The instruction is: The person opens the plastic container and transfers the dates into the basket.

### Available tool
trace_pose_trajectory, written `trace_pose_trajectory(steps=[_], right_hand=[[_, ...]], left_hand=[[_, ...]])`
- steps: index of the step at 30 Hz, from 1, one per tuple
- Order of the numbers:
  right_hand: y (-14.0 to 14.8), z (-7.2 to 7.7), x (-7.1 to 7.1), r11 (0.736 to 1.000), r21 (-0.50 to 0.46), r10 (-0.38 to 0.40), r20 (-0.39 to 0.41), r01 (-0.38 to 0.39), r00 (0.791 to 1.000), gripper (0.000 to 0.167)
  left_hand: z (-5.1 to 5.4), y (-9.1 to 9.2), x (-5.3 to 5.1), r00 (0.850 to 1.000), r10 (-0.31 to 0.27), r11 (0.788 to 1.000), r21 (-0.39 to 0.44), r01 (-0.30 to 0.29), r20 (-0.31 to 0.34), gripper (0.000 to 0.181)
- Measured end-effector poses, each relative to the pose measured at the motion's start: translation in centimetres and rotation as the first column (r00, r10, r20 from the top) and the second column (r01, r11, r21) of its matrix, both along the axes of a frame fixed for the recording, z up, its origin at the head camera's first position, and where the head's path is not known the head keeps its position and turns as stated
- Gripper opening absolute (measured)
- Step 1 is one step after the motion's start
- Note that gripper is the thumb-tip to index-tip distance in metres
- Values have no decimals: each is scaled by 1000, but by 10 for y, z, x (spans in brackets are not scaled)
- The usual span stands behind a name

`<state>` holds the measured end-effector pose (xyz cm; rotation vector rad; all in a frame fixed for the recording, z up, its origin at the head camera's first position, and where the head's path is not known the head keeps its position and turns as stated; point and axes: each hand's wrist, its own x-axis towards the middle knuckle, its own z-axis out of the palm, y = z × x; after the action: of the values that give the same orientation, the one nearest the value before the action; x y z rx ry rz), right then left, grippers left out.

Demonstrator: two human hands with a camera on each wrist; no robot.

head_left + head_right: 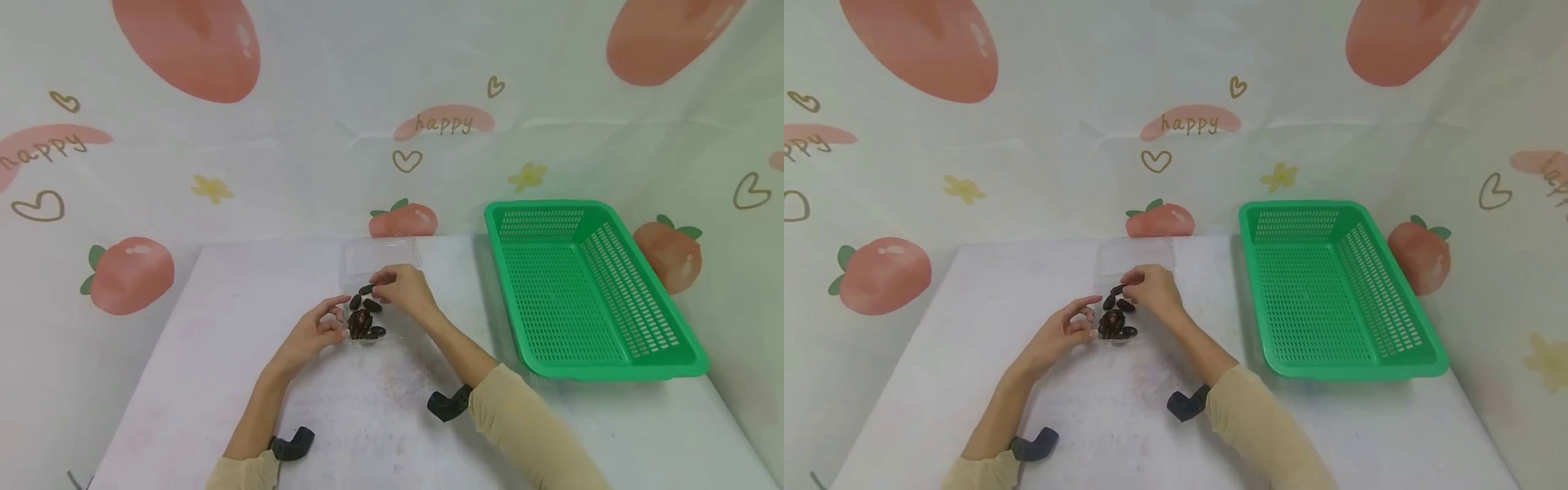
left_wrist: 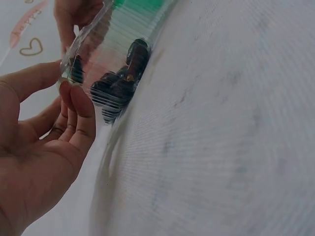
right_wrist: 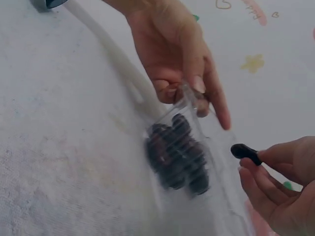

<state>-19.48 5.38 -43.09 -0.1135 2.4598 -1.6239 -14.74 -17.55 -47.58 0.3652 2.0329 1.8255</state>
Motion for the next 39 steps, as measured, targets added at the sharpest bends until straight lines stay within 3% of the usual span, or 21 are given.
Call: trace_pose_trajectory(steps=[7, 15, 19, 29, 39], right_hand=[[10, 28, 2, 1000, -15, 5, 23, -4, 1000, 16], [29, 51, 3, 981, -181, 80, 91, -63, 993, 18], [39, 58, 4, 973, -215, 115, 109, -90, 987, 19], [73, 73, 1, 975, -208, 99, 69, -83, 993, 21], [129, 96, -4, 975, -205, 86, -6, -85, 996, 26]], left_hand=[[3, -2, -2, 1000, 0, 1000, -4, 0, -4, 66], [4, -1, 0, 998, 60, 998, -25, -61, -27, 69], [5, -2, 0, 998, 64, 998, -25, -65, -23, 72], [3, -3, -1, 998, 47, 998, -49, -49, -31, 84], [0, -2, -2, 999, 42, 999, -21, -42, -3, 90]])
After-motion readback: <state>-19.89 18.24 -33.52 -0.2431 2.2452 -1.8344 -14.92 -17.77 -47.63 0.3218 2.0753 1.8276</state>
